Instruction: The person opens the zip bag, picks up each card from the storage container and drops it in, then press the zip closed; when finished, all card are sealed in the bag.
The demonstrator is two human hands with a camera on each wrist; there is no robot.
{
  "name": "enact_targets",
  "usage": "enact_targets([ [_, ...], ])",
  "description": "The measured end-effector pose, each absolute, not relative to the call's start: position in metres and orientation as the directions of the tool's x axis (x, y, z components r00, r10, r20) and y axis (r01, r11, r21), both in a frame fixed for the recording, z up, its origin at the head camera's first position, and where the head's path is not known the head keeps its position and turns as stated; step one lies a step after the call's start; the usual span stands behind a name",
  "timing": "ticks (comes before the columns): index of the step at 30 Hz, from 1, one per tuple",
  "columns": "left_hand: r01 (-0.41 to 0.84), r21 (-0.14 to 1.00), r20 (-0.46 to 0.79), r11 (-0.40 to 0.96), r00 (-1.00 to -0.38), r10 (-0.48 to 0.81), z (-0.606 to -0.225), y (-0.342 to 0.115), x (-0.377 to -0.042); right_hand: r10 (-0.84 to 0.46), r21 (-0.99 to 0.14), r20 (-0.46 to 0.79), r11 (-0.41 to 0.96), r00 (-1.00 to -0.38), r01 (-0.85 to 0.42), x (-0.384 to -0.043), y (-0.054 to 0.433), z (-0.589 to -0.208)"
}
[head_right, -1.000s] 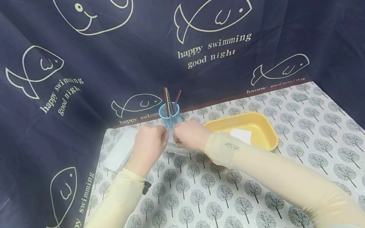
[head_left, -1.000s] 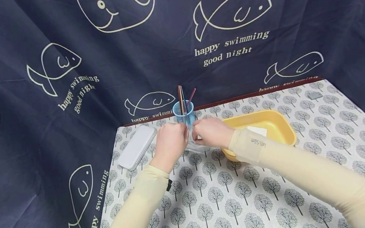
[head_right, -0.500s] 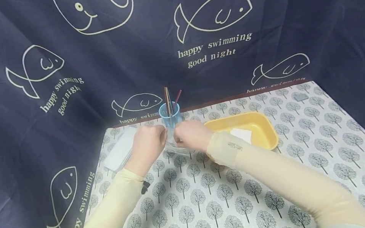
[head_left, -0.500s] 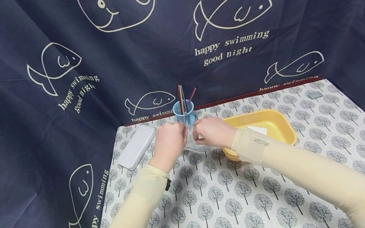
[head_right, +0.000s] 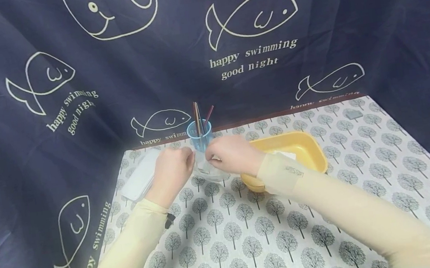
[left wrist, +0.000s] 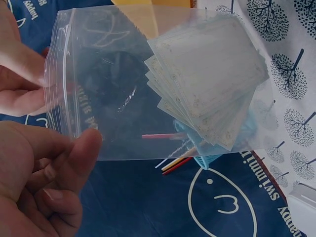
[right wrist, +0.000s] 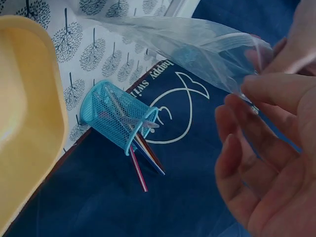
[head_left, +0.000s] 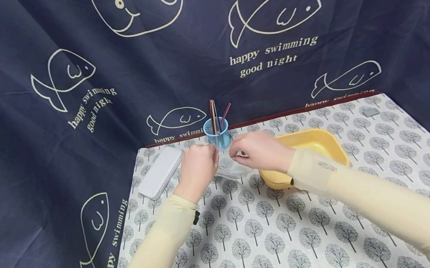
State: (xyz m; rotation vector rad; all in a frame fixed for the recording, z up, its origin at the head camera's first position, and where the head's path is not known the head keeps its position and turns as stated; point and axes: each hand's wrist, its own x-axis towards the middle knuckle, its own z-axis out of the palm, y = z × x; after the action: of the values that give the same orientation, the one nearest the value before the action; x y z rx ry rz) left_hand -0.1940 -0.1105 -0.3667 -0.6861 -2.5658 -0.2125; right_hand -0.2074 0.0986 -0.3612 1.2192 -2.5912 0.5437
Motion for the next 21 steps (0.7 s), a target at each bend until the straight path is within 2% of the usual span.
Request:
enact_targets([
  [7,0.511,0.045,0.496,0.859,-0.757,0.425,-0.369,-0.113,-0.195,-0.641,-0.311,0.399,0.579,-0.656,-0.754,-0.213,0.123,-0.359],
  [14,0.511,0.042,0.499,0.859,-0.755,0.425,-0.371,-0.115,-0.196,-0.575,-0.393,0.305,0.650,-0.759,-0.651,-0.227,0.160,-0.367],
  [21,0.505,0.053,0.487,0.862,-0.766,0.419,-0.371,-0.117,-0.195,-0.507,-0.409,0.217,0.729,-0.834,-0.549,-0.241,0.195,-0.384],
])
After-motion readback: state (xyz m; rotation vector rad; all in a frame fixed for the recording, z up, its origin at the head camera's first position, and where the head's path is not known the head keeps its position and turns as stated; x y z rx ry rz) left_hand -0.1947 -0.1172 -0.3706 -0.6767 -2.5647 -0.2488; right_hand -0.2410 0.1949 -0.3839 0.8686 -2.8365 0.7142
